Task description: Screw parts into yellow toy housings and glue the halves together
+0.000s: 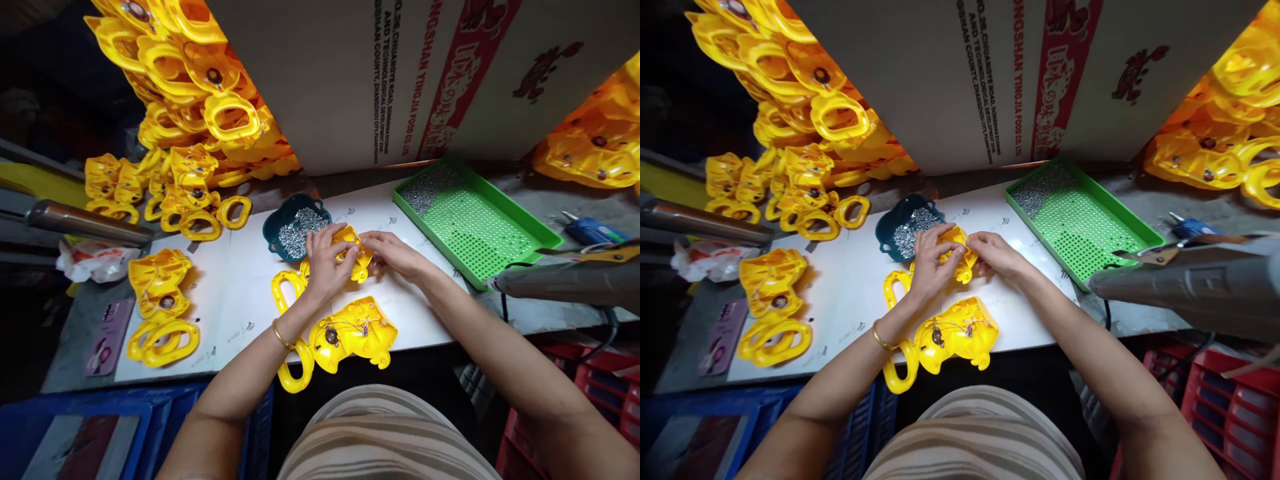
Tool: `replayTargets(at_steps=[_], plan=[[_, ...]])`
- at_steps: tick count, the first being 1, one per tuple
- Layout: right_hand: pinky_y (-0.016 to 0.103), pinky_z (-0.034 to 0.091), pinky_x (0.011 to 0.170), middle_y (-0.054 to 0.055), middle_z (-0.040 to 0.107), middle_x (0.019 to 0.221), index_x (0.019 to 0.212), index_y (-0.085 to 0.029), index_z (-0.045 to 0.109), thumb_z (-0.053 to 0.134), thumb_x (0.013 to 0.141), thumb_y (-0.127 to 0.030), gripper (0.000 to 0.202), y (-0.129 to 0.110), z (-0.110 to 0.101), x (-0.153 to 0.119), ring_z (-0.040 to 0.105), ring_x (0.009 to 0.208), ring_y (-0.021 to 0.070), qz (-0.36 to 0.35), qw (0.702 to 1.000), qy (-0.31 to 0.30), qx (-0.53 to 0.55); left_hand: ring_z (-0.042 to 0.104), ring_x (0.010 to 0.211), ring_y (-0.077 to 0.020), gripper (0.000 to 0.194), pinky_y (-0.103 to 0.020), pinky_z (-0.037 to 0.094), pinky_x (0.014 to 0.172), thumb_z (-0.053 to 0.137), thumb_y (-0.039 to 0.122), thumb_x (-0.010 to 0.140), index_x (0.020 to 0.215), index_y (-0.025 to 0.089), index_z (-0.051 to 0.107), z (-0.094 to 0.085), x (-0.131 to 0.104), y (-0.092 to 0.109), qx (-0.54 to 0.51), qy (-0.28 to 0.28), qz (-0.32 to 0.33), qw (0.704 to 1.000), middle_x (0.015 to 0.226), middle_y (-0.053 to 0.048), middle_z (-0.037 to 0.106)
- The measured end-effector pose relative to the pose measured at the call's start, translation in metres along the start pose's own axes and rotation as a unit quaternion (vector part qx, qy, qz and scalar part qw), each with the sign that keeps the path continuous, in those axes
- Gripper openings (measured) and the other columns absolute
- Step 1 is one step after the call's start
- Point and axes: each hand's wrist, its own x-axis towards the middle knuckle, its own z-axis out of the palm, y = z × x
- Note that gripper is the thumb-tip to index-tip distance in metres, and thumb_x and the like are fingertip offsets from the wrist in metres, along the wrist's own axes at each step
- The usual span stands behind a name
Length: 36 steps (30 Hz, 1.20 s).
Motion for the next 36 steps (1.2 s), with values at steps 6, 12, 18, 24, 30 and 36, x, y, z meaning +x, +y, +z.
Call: replayTargets(at_steps=[6, 12, 18, 24, 30, 36], plan=[[0.013, 0.038, 0.042, -0.002, 0.058, 0.071, 0.094, -0.014, 0.059, 0.057, 0.088, -0.024, 0.012, -0.003, 0.014, -0.003, 0.049, 0.05, 0.0037, -0.082, 0.996, 0.016, 0.016, 0.057, 0.115, -0.0244, 0.019, -0.051, 0.039, 0.104, 0.059, 0.03, 0.091, 0.084, 0.022, 0.075, -0.012, -0.004, 0.001, -0.026, 0.044, 0.048, 0.998, 0.125, -0.007, 0.062], [0.015, 0.035, 0.045, -0.004, 0.055, 0.071, 0.101, -0.016, 0.056, 0.063, 0.083, -0.028, 0.023, -0.014, 0.023, -0.021, 0.046, 0.054, 0.005, -0.147, 0.989, -0.011, 0.032, 0.059, 0.112, -0.0239, 0.016, -0.044, 0.045, 0.097, 0.06, 0.029, 0.09, 0.089, 0.022, 0.075, -0.052, -0.004, 0.015, -0.01, 0.054, 0.126, 0.991, 0.124, -0.008, 0.063], [0.02, 0.035, 0.053, -0.001, 0.055, 0.084, 0.109, -0.017, 0.057, 0.064, 0.082, -0.04, 0.036, -0.024, 0.038, -0.07, 0.042, 0.06, 0.0064, -0.223, 0.972, -0.053, -0.06, 0.067, 0.1, -0.019, 0.024, -0.032, 0.052, 0.09, 0.071, 0.035, 0.084, 0.102, 0.021, 0.063, -0.115, -0.016, 0.035, -0.01, -0.026, 0.157, 0.987, 0.113, -0.005, 0.069], [0.024, 0.04, 0.062, 0.002, 0.057, 0.091, 0.113, -0.016, 0.056, 0.061, 0.084, -0.044, 0.041, 0.004, 0.054, -0.109, 0.043, 0.067, 0.0083, -0.202, 0.973, -0.108, -0.03, 0.067, 0.087, -0.0148, 0.032, -0.025, 0.055, 0.077, 0.067, 0.026, 0.089, 0.119, 0.022, 0.059, -0.129, -0.042, 0.041, -0.028, -0.098, 0.271, 0.957, 0.104, -0.004, 0.071], [0.024, 0.043, 0.062, 0.001, 0.055, 0.085, 0.112, -0.016, 0.056, 0.062, 0.082, -0.053, 0.048, 0.036, 0.052, -0.116, 0.045, 0.067, 0.0088, -0.155, 0.986, -0.065, -0.007, 0.068, 0.084, -0.0147, 0.019, -0.025, 0.054, 0.075, 0.067, 0.023, 0.089, 0.107, 0.02, 0.062, -0.097, -0.056, 0.039, -0.07, -0.099, 0.268, 0.956, 0.096, -0.004, 0.073], [0.019, 0.043, 0.048, 0.001, 0.055, 0.085, 0.122, -0.019, 0.054, 0.059, 0.085, -0.053, 0.05, 0.038, 0.032, -0.117, 0.049, 0.063, 0.0092, -0.11, 0.992, -0.049, -0.03, 0.056, 0.121, -0.0291, 0.091, -0.044, 0.05, 0.099, 0.076, 0.061, 0.071, 0.145, 0.025, 0.039, -0.1, -0.071, 0.013, -0.026, -0.235, 0.136, 0.962, 0.136, -0.014, 0.057]])
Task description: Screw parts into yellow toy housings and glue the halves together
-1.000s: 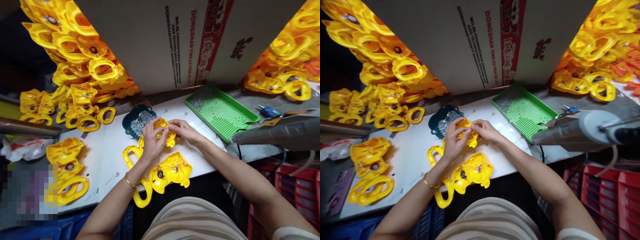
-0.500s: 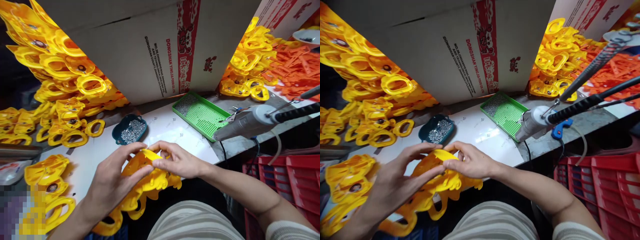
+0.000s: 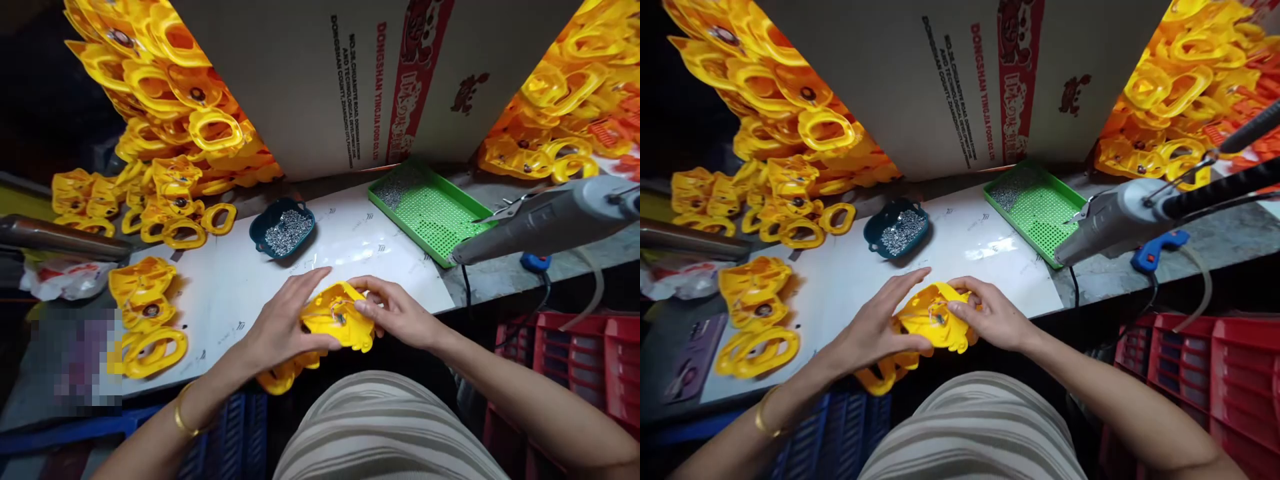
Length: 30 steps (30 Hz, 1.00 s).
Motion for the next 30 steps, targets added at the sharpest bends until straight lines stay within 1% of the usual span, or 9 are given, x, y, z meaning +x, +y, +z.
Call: replayTargets(at_steps=[2, 7, 11, 16, 20, 23, 25, 27, 30], plan=[[0.021, 0.045, 0.049, 0.002, 0.055, 0.087, 0.125, -0.021, 0.052, 0.058, 0.085, -0.055, 0.052, 0.002, -0.005, -0.001, 0.05, 0.062, 0.0096, 0.013, 0.999, 0.033, -0.018, 0.046, 0.132, -0.0339, 0.113, -0.051, 0.044, 0.106, 0.081, 0.062, 0.062, 0.153, 0.027, 0.025, 0.004, -0.02, -0.012, 0.004, -0.051, -0.06, 0.997, 0.148, -0.016, 0.044], [0.025, 0.051, 0.065, 0.009, 0.053, 0.118, 0.119, -0.02, 0.059, 0.057, 0.086, -0.052, 0.046, 0.013, -0.013, 0.004, 0.055, 0.078, 0.0116, -0.04, 0.991, 0.073, -0.104, 0.053, 0.126, -0.0352, 0.11, -0.051, 0.047, 0.1, 0.08, 0.047, 0.069, 0.156, 0.029, 0.015, 0.024, -0.05, -0.027, -0.003, -0.087, -0.193, 0.977, 0.146, -0.015, 0.048], [0.025, 0.051, 0.065, 0.009, 0.053, 0.118, 0.116, -0.019, 0.059, 0.061, 0.083, -0.053, 0.048, 0.014, -0.016, 0.012, 0.057, 0.078, 0.0116, -0.027, 0.995, 0.063, -0.077, 0.057, 0.121, -0.0327, 0.095, -0.044, 0.047, 0.1, 0.076, 0.054, 0.07, 0.15, 0.025, 0.035, 0.016, -0.038, -0.028, -0.119, -0.137, -0.229, 0.956, 0.138, -0.012, 0.057], [0.021, 0.047, 0.057, 0.011, 0.05, 0.125, 0.114, -0.016, 0.062, 0.063, 0.082, -0.049, 0.047, 0.009, -0.021, 0.021, 0.056, 0.079, 0.0102, -0.018, 0.995, 0.046, -0.085, 0.068, 0.096, -0.027, 0.053, -0.029, 0.053, 0.082, 0.074, 0.051, 0.072, 0.114, 0.02, 0.067, -0.001, -0.021, -0.03, -0.208, -0.233, -0.239, 0.92, 0.108, -0.004, 0.073], [0.03, 0.053, 0.08, 0.011, 0.056, 0.124, 0.115, -0.016, 0.065, 0.057, 0.086, -0.05, 0.045, 0.011, -0.026, 0.025, 0.06, 0.098, 0.0172, -0.027, 0.992, 0.038, -0.121, 0.068, 0.092, -0.0255, 0.052, -0.028, 0.053, 0.078, 0.076, 0.048, 0.07, 0.111, 0.018, 0.066, 0.004, -0.02, -0.026, -0.259, -0.274, -0.259, 0.89, 0.101, -0.004, 0.074], [0.041, 0.04, 0.107, 0.012, 0.06, 0.129, 0.122, -0.016, 0.063, 0.043, 0.094, -0.051, 0.049, 0.012, -0.031, 0.02, 0.055, 0.12, 0.0224, -0.053, 0.972, 0.089, -0.213, 0.068, 0.091, -0.0238, 0.054, -0.029, 0.053, 0.079, 0.075, 0.047, 0.071, 0.113, 0.015, 0.064, 0.01, -0.022, -0.025, -0.317, -0.263, -0.271, 0.87, 0.1, -0.005, 0.074], [0.043, 0.034, 0.111, 0.011, 0.06, 0.132, 0.128, -0.018, 0.06, 0.036, 0.096, -0.052, 0.052, 0.014, -0.034, 0.008, 0.053, 0.125, 0.0233, -0.046, 0.956, 0.119, -0.264, 0.067, 0.087, -0.0225, 0.053, -0.029, 0.054, 0.077, 0.076, 0.047, 0.071, 0.112, 0.014, 0.064, 0.012, -0.025, -0.025, -0.332, -0.245, -0.281, 0.867, 0.098, -0.005, 0.074], [0.04, 0.042, 0.101, 0.01, 0.068, 0.119, 0.125, -0.02, 0.062, 0.036, 0.096, -0.052, 0.05, 0.02, -0.036, -0.014, 0.061, 0.111, 0.023, -0.007, 0.944, 0.121, -0.307, 0.067, 0.085, -0.0213, 0.052, -0.029, 0.055, 0.077, 0.077, 0.045, 0.071, 0.11, 0.014, 0.064, 0.013, -0.03, -0.029, -0.359, -0.223, -0.293, 0.858, 0.098, -0.005, 0.073], [0.031, 0.046, 0.067, 0.003, 0.067, 0.064, 0.093, -0.019, 0.071, 0.038, 0.096, -0.05, 0.045, 0.044, -0.042, -0.061, 0.06, 0.061, 0.0172, 0.109, 0.935, 0.035, -0.337, 0.068, 0.083, -0.0214, 0.053, -0.03, 0.056, 0.076, 0.08, 0.048, 0.067, 0.104, 0.013, 0.065, 0.011, -0.039, -0.041, -0.426, -0.159, -0.314, 0.834, 0.096, -0.007, 0.073]])
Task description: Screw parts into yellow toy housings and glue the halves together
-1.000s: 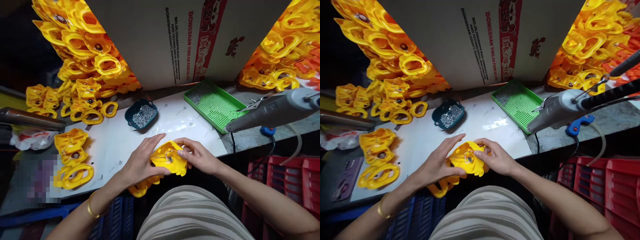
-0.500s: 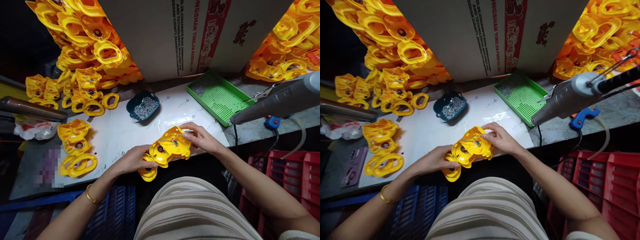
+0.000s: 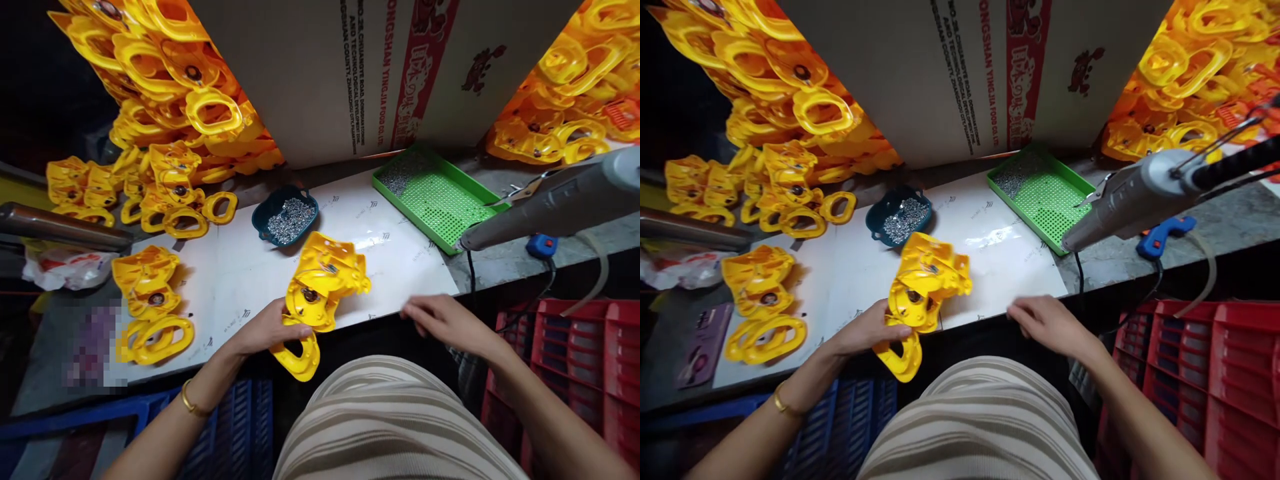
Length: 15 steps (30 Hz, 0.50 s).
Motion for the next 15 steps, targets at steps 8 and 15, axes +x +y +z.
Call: replayTargets(at_steps=[8, 15], plan=[[0.034, 0.046, 0.077, 0.01, 0.073, 0.097, 0.107, -0.023, 0.072, 0.06, 0.086, -0.032, 0.026, 0.018, 0.016, -0.043, 0.066, 0.086, 0.0229, 0.143, 0.973, 0.149, -0.103, 0.073, 0.083, -0.0286, 0.061, -0.036, 0.06, 0.075, 0.079, 0.062, 0.062, 0.095, 0.012, 0.066, 0.003, 0.013, 0.013, -0.009, 0.199, 0.072, 0.977, 0.093, -0.013, 0.076], [0.033, 0.055, 0.075, 0.006, 0.069, 0.098, 0.119, -0.022, 0.065, 0.07, 0.068, -0.065, 0.067, -0.018, 0.056, -0.023, 0.064, 0.081, 0.0186, -0.133, 0.946, 0.14, 0.26, 0.07, 0.094, -0.026, 0.055, -0.033, 0.058, 0.082, 0.074, 0.04, 0.073, 0.12, 0.017, 0.059, 0.121, 0.046, 0.063, 0.078, -0.005, 0.21, 0.975, 0.107, -0.009, 0.073]])
